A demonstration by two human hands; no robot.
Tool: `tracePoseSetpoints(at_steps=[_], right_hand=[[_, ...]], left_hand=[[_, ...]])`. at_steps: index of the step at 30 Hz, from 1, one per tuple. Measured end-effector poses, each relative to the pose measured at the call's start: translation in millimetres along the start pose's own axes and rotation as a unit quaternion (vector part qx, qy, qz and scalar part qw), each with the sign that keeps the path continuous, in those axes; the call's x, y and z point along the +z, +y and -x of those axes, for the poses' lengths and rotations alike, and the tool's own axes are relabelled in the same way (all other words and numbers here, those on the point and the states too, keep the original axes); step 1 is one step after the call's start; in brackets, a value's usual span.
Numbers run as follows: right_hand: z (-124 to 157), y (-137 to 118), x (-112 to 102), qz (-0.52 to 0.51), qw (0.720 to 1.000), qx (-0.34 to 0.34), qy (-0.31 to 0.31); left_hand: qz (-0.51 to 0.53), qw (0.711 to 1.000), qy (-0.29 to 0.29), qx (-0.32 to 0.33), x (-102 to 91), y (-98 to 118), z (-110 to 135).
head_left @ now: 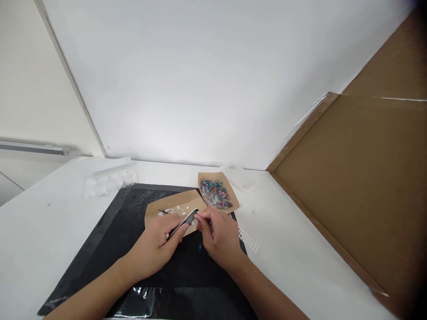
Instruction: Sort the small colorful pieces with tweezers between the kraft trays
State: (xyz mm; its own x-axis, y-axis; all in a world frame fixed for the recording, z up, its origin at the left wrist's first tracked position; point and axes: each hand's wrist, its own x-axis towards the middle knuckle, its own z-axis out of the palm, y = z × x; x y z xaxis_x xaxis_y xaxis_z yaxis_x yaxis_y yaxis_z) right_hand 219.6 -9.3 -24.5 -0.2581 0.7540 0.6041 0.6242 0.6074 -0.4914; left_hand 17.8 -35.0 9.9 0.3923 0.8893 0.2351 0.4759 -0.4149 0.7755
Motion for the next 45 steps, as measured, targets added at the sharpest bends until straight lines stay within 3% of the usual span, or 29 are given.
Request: tracePoseSetpoints(at_steps=[4, 9, 14, 20, 24, 29, 34, 40, 45], right_hand=[[-0.1, -0.1, 3.4, 0.057, 0.997, -0.04, 0.045], [0.3, -2.2, 7.1, 0.112, 0.985, -0.122, 0.036], [-3.8, -2.1, 9.2, 0.11, 0.987, -0.101, 0.064], [-2.6, -4.3, 12.0, 0.107, 0.986, -0.123, 0.025], [-4.1, -4.5, 12.7, 0.105, 0.988, -0.097, 0.062], [-3.0, -4.7, 13.0, 0.085, 0.989, -0.114, 0.036], [-6.7, -1.4, 9.3, 0.071, 0.991, -0.087, 0.072], [-4.0, -2.6, 7.9, 0.05, 0.992, -0.109, 0.036], [-5.2, -1.1, 7.1, 0.049, 0.995, -0.062, 0.062]], left_hand=[[-0.012, 1.0, 0.016, -0.003, 1.4, -3.0, 1.0], [-0.026, 0.999, 0.024, 0.019, 1.0, -4.0, 0.4], [0.007, 1.0, 0.026, -0.002, 1.2, -7.8, 2.0], [0.012, 0.999, 0.02, -0.022, 2.3, -10.3, 3.0], [0.014, 0.999, 0.028, -0.013, 1.0, -8.1, 3.2], [0.004, 1.0, 0.022, -0.001, 0.6, -7.9, 2.8], [0.007, 1.0, 0.029, 0.005, 2.0, -7.8, 3.0], [0.011, 1.0, 0.023, 0.0, 1.7, -7.4, 4.4], [-0.007, 1.0, 0.022, 0.0, 0.4, -5.0, 2.9]])
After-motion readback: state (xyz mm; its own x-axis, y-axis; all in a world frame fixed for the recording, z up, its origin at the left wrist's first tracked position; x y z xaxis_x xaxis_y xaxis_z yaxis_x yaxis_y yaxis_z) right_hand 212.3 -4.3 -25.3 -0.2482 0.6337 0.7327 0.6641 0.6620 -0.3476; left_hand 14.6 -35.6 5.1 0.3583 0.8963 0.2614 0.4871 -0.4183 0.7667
